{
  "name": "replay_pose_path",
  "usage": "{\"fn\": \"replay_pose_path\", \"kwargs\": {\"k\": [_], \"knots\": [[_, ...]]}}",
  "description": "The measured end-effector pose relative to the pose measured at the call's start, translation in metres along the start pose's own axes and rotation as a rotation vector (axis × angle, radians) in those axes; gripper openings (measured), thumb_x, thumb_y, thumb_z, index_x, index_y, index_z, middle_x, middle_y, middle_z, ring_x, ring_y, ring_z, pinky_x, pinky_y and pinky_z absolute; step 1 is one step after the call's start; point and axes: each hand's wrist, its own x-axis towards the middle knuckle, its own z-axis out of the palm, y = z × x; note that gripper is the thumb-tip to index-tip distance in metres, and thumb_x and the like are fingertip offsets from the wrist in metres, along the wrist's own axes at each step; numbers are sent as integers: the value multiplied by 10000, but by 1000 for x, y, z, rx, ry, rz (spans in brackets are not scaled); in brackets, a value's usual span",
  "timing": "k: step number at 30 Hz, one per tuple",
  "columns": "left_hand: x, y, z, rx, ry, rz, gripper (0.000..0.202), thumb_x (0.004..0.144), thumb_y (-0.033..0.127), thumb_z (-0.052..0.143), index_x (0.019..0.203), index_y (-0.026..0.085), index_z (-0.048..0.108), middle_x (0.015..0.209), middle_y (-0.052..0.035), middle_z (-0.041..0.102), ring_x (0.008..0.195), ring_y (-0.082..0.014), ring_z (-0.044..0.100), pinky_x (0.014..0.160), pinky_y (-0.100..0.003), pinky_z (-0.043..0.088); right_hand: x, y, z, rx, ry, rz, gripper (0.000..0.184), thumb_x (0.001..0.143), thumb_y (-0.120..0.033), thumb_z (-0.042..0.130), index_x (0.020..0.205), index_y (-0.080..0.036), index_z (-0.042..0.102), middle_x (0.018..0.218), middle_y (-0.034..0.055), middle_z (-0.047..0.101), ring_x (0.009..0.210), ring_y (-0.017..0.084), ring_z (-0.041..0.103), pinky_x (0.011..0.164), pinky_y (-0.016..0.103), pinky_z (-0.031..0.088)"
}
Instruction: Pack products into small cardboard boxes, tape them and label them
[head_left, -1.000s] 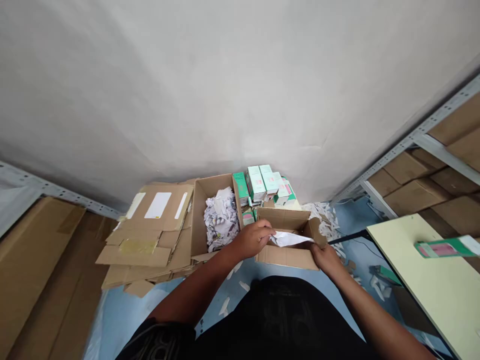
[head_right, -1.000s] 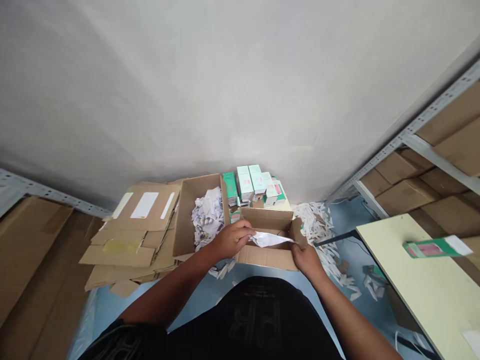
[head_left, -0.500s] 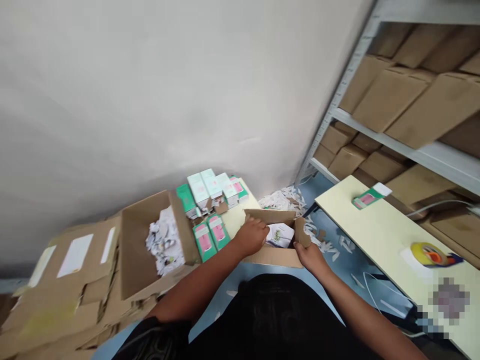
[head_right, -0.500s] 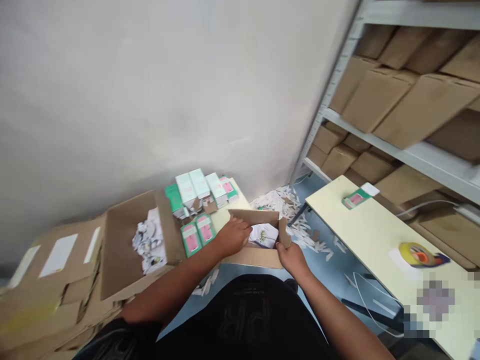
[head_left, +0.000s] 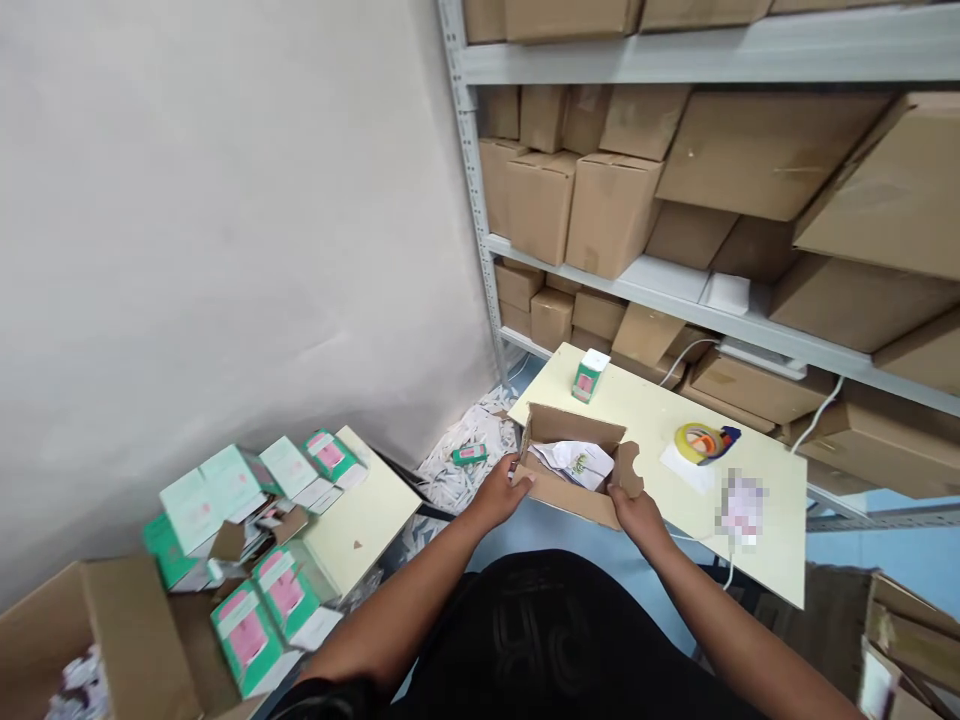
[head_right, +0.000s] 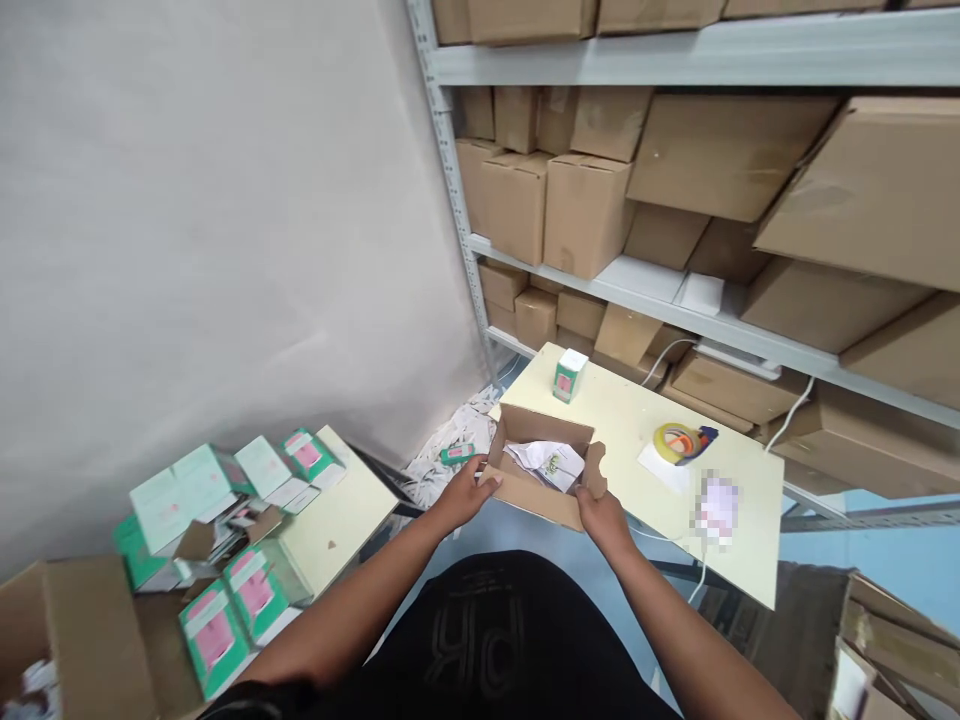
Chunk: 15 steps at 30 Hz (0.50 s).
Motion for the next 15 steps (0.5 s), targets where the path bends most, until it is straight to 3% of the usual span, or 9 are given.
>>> {"fn": "replay_pose_path", "kwargs": {"k": [5, 11, 13, 15], "knots": [[71, 35, 22, 155, -134, 21, 471, 881, 471, 621, 1267, 202, 598, 1222, -98, 702, 1080, -248, 686, 967, -366, 522, 34, 21, -19, 219, 71, 123, 709, 861, -523, 513, 1471, -163, 518, 1426, 152, 626, 1290, 300, 616, 1000, 388, 526], [139, 35, 33, 82, -372, 92, 541, 919, 540, 575, 1360, 225, 572, 1357, -95, 671, 1131, -233, 688, 972, -347, 519, 68, 37, -27, 297, 136, 217, 638, 864, -479, 511, 1408, -148, 560, 1378, 156, 659, 1206, 281, 673, 931, 373, 569], [164, 40, 28, 131, -360, 87, 497, 941, 566, 538, 1292, 221, 609, 1278, -93, 709, 1068, -230, 706, 943, -348, 528, 76, 43, -28, 275, 183, 233, 627, 868, -491, 503, 1372, -128, 581, 1350, 180, 671, 1166, 288, 693, 907, 389, 580], [193, 53, 19, 216, -277, 124, 454, 960, 550, 520, 1248, 212, 614, 1241, -100, 714, 1046, -232, 707, 941, -352, 524, 84, 44, -29, 247, 230, 228, 616, 874, -503, 493, 1346, -120, 594, 1304, 188, 692, 1119, 293, 712, 878, 406, 588]]}}
